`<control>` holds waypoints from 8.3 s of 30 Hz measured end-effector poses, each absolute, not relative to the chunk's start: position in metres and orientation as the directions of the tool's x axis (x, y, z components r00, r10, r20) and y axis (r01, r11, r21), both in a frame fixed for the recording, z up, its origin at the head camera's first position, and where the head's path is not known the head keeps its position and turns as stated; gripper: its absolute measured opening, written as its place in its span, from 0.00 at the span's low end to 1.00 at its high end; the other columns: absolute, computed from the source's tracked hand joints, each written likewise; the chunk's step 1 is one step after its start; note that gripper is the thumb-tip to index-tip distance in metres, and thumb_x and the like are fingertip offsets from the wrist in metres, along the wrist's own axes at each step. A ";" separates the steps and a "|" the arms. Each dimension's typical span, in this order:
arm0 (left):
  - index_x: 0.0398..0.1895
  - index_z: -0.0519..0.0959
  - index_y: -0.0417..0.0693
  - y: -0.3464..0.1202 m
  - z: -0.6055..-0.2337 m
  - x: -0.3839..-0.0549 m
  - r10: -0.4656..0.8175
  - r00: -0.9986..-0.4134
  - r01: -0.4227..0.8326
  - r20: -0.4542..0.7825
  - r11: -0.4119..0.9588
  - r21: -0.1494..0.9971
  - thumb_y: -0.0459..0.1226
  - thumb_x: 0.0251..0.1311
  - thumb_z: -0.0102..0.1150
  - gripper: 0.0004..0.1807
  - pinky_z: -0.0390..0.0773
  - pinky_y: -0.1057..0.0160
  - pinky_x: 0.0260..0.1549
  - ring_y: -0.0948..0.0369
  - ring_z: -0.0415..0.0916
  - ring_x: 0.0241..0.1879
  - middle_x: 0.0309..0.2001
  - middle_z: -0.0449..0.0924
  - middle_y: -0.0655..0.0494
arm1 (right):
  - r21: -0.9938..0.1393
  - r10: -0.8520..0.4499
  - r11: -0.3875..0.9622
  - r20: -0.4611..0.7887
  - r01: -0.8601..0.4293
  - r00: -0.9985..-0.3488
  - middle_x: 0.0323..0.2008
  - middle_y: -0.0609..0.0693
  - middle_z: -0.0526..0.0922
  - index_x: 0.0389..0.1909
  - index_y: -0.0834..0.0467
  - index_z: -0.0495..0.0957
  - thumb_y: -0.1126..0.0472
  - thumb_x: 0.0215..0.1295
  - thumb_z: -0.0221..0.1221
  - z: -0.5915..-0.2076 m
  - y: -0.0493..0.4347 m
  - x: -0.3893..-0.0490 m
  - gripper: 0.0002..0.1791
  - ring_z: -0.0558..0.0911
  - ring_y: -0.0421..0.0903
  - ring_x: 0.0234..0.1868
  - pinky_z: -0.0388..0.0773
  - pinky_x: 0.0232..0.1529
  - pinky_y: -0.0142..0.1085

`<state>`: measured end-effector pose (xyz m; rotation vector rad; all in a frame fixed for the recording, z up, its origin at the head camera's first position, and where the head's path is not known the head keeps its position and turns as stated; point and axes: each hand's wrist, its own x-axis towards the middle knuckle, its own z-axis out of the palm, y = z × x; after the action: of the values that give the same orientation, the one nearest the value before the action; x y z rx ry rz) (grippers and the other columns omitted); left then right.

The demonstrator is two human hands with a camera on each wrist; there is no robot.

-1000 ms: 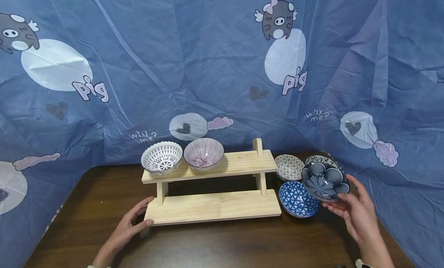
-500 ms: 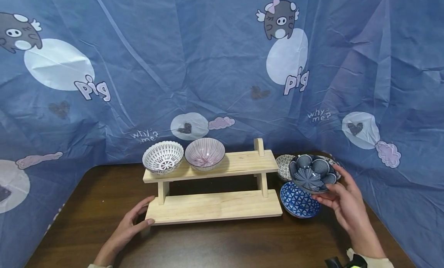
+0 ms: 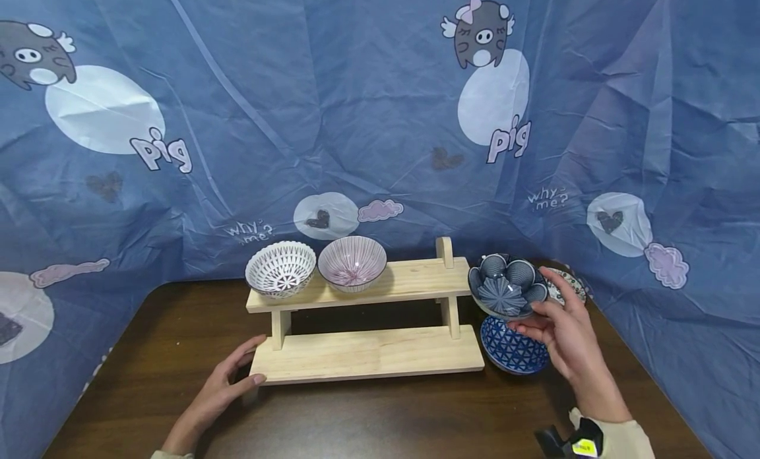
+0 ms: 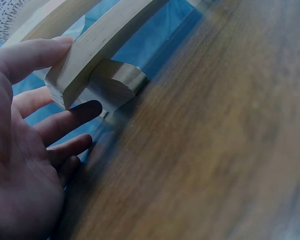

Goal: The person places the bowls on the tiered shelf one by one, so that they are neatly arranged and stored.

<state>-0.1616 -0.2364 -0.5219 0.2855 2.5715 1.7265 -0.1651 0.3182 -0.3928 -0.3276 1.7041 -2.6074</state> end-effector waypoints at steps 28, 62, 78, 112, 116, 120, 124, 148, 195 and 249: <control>0.71 0.66 0.43 -0.236 -0.522 -0.162 0.172 -0.980 0.157 0.099 0.369 0.916 0.35 0.60 0.66 0.36 0.68 0.67 0.56 0.74 0.74 0.54 0.57 0.82 0.42 | -0.985 -0.120 -0.172 0.031 -0.010 -0.992 0.42 0.50 0.78 0.72 0.42 0.53 0.71 0.75 0.41 -0.370 0.258 -0.189 0.31 0.89 0.49 0.31 0.85 0.35 0.35; 0.72 0.66 0.43 -0.237 -0.526 -0.161 0.195 -0.970 0.205 0.147 0.329 0.922 0.34 0.60 0.65 0.36 0.67 0.72 0.55 0.76 0.74 0.55 0.58 0.81 0.40 | -0.967 -0.153 -0.246 -0.025 0.063 -0.988 0.41 0.59 0.80 0.78 0.50 0.46 0.71 0.74 0.40 -0.372 0.216 -0.213 0.35 0.90 0.48 0.30 0.85 0.38 0.36; 0.72 0.65 0.39 -0.237 -0.526 -0.162 0.201 -0.966 0.218 0.162 0.301 0.929 0.32 0.60 0.65 0.36 0.67 0.73 0.55 0.76 0.75 0.54 0.59 0.80 0.37 | -0.969 -0.133 -0.233 -0.052 0.082 -0.990 0.54 0.66 0.70 0.80 0.51 0.40 0.67 0.77 0.40 -0.372 0.214 -0.218 0.36 0.89 0.46 0.31 0.85 0.38 0.34; 0.71 0.67 0.43 -0.236 -0.525 -0.160 0.179 -0.974 0.192 0.136 0.349 0.917 0.34 0.59 0.66 0.36 0.66 0.72 0.56 0.75 0.75 0.54 0.58 0.81 0.40 | -0.967 -0.188 -0.256 0.059 -0.009 -0.980 0.51 0.35 0.83 0.74 0.44 0.49 0.57 0.80 0.44 -0.377 0.252 -0.191 0.27 0.89 0.43 0.36 0.85 0.36 0.34; 0.71 0.66 0.42 -0.237 -0.525 -0.160 0.183 -0.973 0.195 0.138 0.342 0.919 0.34 0.59 0.66 0.36 0.67 0.71 0.55 0.75 0.75 0.54 0.58 0.81 0.40 | -0.953 -0.182 -0.299 0.101 -0.043 -0.978 0.52 0.36 0.84 0.71 0.42 0.53 0.60 0.81 0.43 -0.382 0.267 -0.181 0.23 0.90 0.45 0.37 0.85 0.36 0.35; 0.72 0.66 0.42 -0.237 -0.525 -0.160 0.187 -0.972 0.198 0.141 0.335 0.921 0.34 0.60 0.66 0.36 0.67 0.71 0.55 0.75 0.75 0.53 0.58 0.81 0.40 | -0.944 -0.169 -0.325 0.119 -0.059 -0.978 0.53 0.37 0.85 0.70 0.42 0.53 0.61 0.81 0.42 -0.389 0.284 -0.171 0.23 0.90 0.46 0.39 0.85 0.37 0.36; 0.72 0.66 0.42 -0.237 -0.525 -0.160 0.186 -0.973 0.195 0.138 0.337 0.921 0.34 0.60 0.66 0.36 0.67 0.71 0.55 0.75 0.75 0.54 0.58 0.81 0.40 | -0.919 -0.184 -0.385 0.163 -0.081 -0.969 0.54 0.39 0.85 0.70 0.42 0.56 0.63 0.81 0.40 -0.400 0.300 -0.163 0.22 0.90 0.47 0.40 0.85 0.37 0.36; 0.72 0.66 0.41 -0.236 -0.524 -0.161 0.185 -0.974 0.187 0.128 0.348 0.919 0.34 0.60 0.66 0.36 0.67 0.70 0.55 0.75 0.75 0.54 0.58 0.82 0.41 | -0.928 -0.101 -0.371 0.035 0.005 -0.994 0.48 0.37 0.86 0.61 0.38 0.59 0.66 0.81 0.35 -0.464 0.370 -0.122 0.20 0.90 0.47 0.39 0.85 0.36 0.37; 0.72 0.66 0.45 -0.236 -0.523 -0.160 0.176 -0.978 0.163 0.109 0.334 0.928 0.35 0.60 0.65 0.36 0.63 0.71 0.58 0.76 0.71 0.56 0.58 0.82 0.43 | -0.967 0.024 -0.213 -0.150 0.142 -0.988 0.43 0.33 0.82 0.74 0.35 0.42 0.63 0.79 0.45 -0.511 0.348 -0.131 0.33 0.89 0.42 0.37 0.85 0.37 0.38; 0.72 0.66 0.45 -0.236 -0.521 -0.161 0.173 -0.981 0.150 0.092 0.361 0.921 0.36 0.60 0.66 0.36 0.67 0.67 0.56 0.73 0.74 0.54 0.57 0.82 0.44 | -0.899 0.052 -0.436 0.025 -0.045 -0.998 0.44 0.43 0.82 0.65 0.43 0.57 0.75 0.74 0.42 -0.506 0.345 -0.125 0.29 0.90 0.51 0.35 0.86 0.37 0.37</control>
<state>-0.1611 -0.2360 -0.5212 0.3048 2.5743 1.7380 -0.1252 0.3449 -0.5058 0.0102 1.6975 -2.7112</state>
